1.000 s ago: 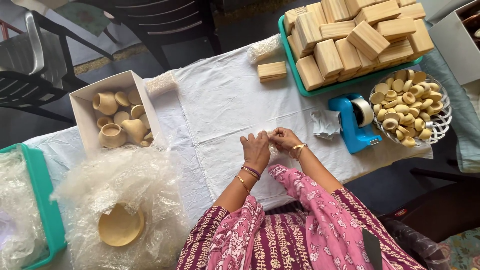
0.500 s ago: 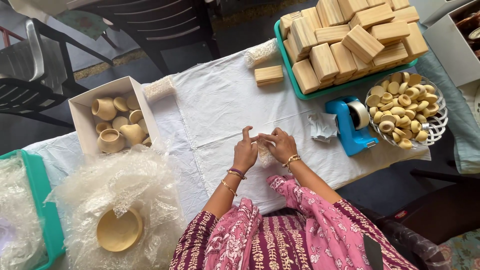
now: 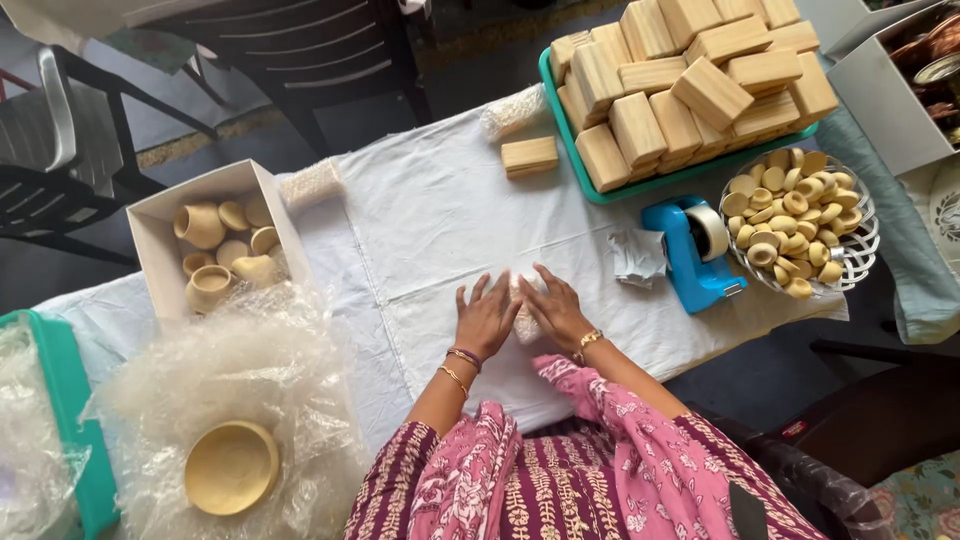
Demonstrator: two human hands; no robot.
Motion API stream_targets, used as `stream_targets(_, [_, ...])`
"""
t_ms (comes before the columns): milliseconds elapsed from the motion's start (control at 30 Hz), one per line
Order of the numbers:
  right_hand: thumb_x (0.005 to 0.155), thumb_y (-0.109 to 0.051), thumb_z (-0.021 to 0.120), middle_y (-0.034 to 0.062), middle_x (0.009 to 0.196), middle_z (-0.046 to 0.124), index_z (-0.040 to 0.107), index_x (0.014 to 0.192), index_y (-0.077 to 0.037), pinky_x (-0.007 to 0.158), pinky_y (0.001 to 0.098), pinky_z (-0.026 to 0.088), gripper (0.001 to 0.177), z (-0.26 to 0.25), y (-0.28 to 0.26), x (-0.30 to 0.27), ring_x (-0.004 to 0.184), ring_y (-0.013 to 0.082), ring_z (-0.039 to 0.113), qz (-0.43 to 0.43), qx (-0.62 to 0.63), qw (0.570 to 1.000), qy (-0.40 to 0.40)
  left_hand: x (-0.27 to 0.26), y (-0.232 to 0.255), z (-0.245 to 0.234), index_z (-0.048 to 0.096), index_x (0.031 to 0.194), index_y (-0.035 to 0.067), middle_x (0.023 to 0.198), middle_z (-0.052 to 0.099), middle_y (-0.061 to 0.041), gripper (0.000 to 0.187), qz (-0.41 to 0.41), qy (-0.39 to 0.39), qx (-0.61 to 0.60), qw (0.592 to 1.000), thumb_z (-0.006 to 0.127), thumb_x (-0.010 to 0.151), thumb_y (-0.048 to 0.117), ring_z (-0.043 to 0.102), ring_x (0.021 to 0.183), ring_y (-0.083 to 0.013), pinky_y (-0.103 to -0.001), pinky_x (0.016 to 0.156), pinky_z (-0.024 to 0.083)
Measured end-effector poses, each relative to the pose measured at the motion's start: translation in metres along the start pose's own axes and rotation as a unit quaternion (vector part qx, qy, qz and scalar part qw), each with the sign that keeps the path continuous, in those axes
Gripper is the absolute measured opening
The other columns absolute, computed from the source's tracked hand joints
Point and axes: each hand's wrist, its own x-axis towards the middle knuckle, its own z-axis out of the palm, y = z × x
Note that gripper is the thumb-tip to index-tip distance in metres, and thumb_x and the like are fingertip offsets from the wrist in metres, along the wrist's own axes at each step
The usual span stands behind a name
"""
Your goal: The person wipes a wooden block with a cloth, then places it on a sheet of bubble wrap. They fold the bubble wrap around the block and secure it with tape from a dispenser. The person repeats this process for another wooden block, wiping it before wrapping and taping it.
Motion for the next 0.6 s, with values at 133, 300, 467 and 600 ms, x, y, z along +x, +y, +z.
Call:
stream_targets(133, [0.102, -0.034, 0.053, 0.0157, 0.167, 0.022, 0.044, 0.157, -0.020, 0.116, 0.0507, 0.028, 0.058, -0.005, -0.001, -0.014, 0.144, 0.0391, 0.034, -0.037, 0.011, 0.999, 0.009, -0.009, -0.009, 0.021, 0.038, 0.156, 0.020, 0.161, 0.041, 0.001, 0.065, 0.036, 0.010, 0.063, 0.997, 0.038, 0.102, 0.056, 0.032, 0.148, -0.0245, -0.061, 0.113, 0.014])
stream_targets(300, [0.102, -0.040, 0.057, 0.0110, 0.158, 0.044, 0.057, 0.147, -0.019, 0.113, 0.0492, 0.036, 0.049, -0.018, -0.010, -0.021, 0.136, 0.0309, 0.045, -0.014, -0.011, 0.998, 0.058, -0.011, 0.001, 0.024, 0.028, 0.161, 0.008, 0.160, 0.041, -0.011, 0.085, -0.070, 0.075, -0.089, 0.991, 0.060, 0.096, 0.052, 0.038, 0.142, -0.0313, -0.054, 0.116, 0.023])
stream_targets(467, [0.102, -0.037, 0.060, 0.0081, 0.149, 0.054, 0.063, 0.141, -0.017, 0.111, 0.0445, 0.040, 0.044, -0.013, -0.009, -0.025, 0.127, 0.0250, 0.052, 0.004, 0.020, 0.997, 0.078, 0.000, 0.016, 0.003, 0.031, 0.159, 0.007, 0.158, 0.041, -0.018, 0.087, -0.035, 0.126, -0.118, 0.984, 0.068, 0.089, 0.043, 0.047, 0.133, -0.0339, -0.048, 0.108, 0.036])
stream_targets(600, [0.096, -0.033, 0.060, 0.0063, 0.143, 0.057, 0.069, 0.130, -0.018, 0.107, 0.0477, 0.038, 0.038, -0.036, -0.031, -0.015, 0.127, 0.0239, 0.050, -0.069, -0.152, 0.978, 0.123, 0.013, 0.013, 0.028, 0.036, 0.155, 0.006, 0.149, 0.050, -0.018, 0.072, -0.206, 0.000, -0.293, 0.934, 0.060, 0.095, 0.037, 0.072, 0.091, -0.0342, -0.040, 0.088, 0.055])
